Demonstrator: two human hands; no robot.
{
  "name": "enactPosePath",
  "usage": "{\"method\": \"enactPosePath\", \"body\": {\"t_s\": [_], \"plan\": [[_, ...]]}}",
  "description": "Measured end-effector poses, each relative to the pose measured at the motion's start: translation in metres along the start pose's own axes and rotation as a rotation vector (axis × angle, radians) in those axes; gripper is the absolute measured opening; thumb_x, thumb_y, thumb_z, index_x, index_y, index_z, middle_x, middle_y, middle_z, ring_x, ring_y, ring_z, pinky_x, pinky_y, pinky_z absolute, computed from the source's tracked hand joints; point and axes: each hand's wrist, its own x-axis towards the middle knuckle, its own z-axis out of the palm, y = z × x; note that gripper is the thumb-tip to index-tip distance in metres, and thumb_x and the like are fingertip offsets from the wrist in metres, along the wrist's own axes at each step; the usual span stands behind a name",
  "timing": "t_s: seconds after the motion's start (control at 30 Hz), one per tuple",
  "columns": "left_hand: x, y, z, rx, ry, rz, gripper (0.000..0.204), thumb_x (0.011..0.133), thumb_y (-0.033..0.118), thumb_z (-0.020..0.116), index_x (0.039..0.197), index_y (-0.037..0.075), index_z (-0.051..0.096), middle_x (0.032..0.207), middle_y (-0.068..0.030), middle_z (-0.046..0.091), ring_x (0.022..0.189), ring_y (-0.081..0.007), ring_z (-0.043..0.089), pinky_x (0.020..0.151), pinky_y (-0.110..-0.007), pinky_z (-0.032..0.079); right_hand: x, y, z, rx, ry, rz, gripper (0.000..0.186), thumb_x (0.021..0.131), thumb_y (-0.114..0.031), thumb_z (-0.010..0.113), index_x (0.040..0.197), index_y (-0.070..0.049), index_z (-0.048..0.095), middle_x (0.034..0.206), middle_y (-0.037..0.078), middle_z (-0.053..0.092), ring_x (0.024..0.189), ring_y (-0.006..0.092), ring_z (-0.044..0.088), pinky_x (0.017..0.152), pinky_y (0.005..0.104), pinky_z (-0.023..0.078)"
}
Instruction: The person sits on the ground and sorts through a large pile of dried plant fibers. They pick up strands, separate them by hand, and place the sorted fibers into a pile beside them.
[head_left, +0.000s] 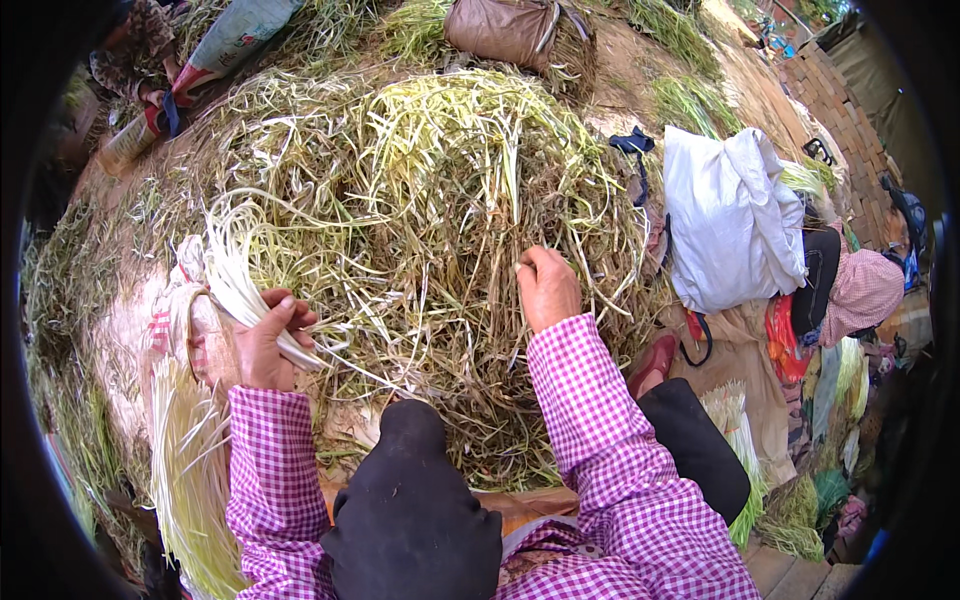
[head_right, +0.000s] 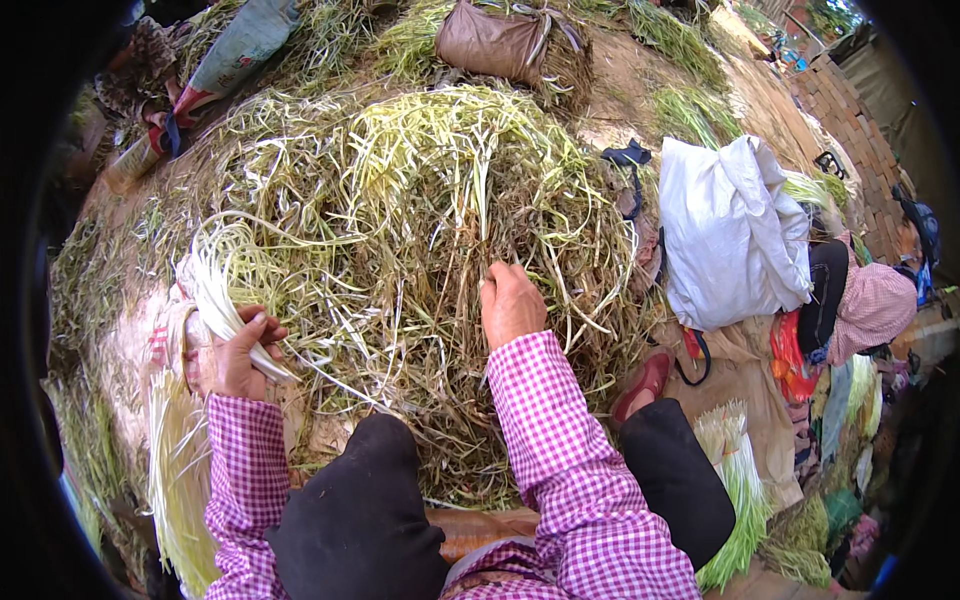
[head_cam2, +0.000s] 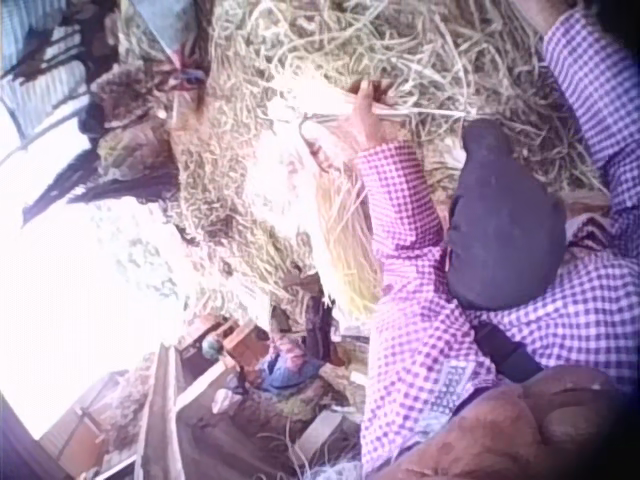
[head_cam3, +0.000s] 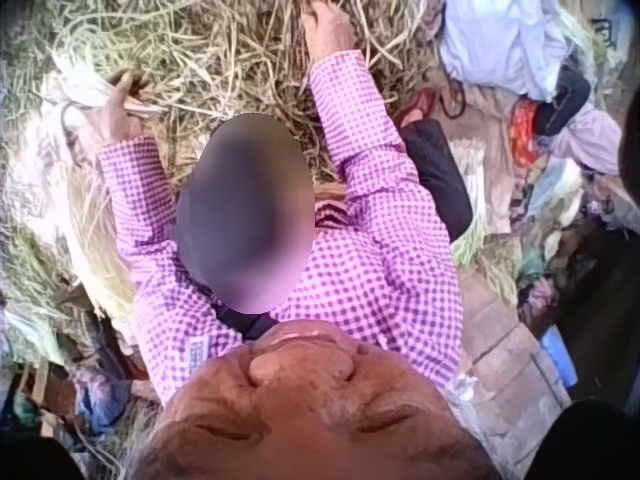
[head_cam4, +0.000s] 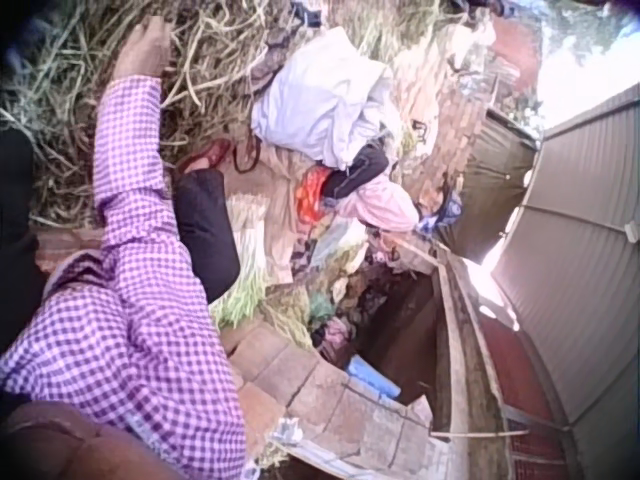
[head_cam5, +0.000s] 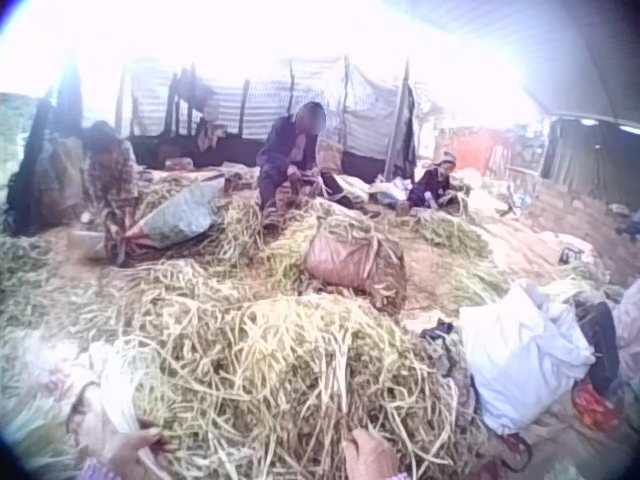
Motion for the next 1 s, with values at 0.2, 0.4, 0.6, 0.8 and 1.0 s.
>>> {"method": "enactPosePath", "body": {"t_s": [0.2,0.4,0.6,0.8,1.0], "plan": [[-0.006,-0.034,0.028,-0.136,-0.073,-0.184,0.015,0.08,-0.002,0.056,0.095,-0.002,0.051,0.076,-0.0146,0.06,0.064,-0.0235,0.062,0.042,-0.027,0.049,0.03,0.012,-0.006,-0.079,-0.035,0.134,0.012,0.085,-0.011,0.056,0.094,-0.002,0.058,0.092,0.011,0.06,0.079,0.0204,0.059,0.074,0.0347,0.05],[-0.008,-0.042,0.029,-0.127,-0.098,-0.213,0.017,0.08,0.002,0.058,0.096,0.001,0.052,0.076,-0.0111,0.059,0.065,-0.0216,0.061,0.043,-0.026,0.047,0.014,0.012,-0.046,0.967,0.586,0.011,0.003,0.088,-0.007,0.049,0.089,-0.004,0.05,0.073,0.004,0.055,0.051,0.0082,0.049,0.04,0.02,0.039],[-0.017,-0.043,0.039,-0.166,-0.153,-0.227,0.015,0.08,-0.001,0.056,0.094,-0.003,0.052,0.074,-0.0131,0.058,0.064,-0.0227,0.062,0.041,-0.026,0.048,-0.011,0.015,-0.066,1.465,0.238,-0.001,0.019,0.092,-0.026,0.05,0.087,-0.007,0.051,0.055,-0.001,0.045,0.037,0.0054,0.038,0.03,0.0196,0.026],[-0.023,-0.039,0.048,-0.171,-0.228,-0.249,0.016,0.081,0.002,0.059,0.095,-0.002,0.052,0.071,-0.0118,0.058,0.061,-0.0222,0.062,0.041,-0.025,0.049,-0.034,0.01,-0.037,1.728,-0.248,0.115,0.039,0.093,-0.037,0.043,0.099,-0.002,0.057,0.05,-0.005,0.041,0.036,0.0054,0.035,0.032,0.0226,0.03],[-0.027,-0.031,0.064,-0.061,-0.351,-0.266,0.025,0.077,0.002,0.063,0.099,-0.001,0.052,0.083,-0.0147,0.062,0.073,-0.0251,0.064,0.043,-0.026,0.051,-0.087,-0.018,0.029,1.297,-0.518,0.184,0.014,0.084,-0.013,0.062,0.093,-0.002,0.065,0.077,0.004,0.064,0.067,0.0112,0.059,0.06,0.0227,0.047]]}}
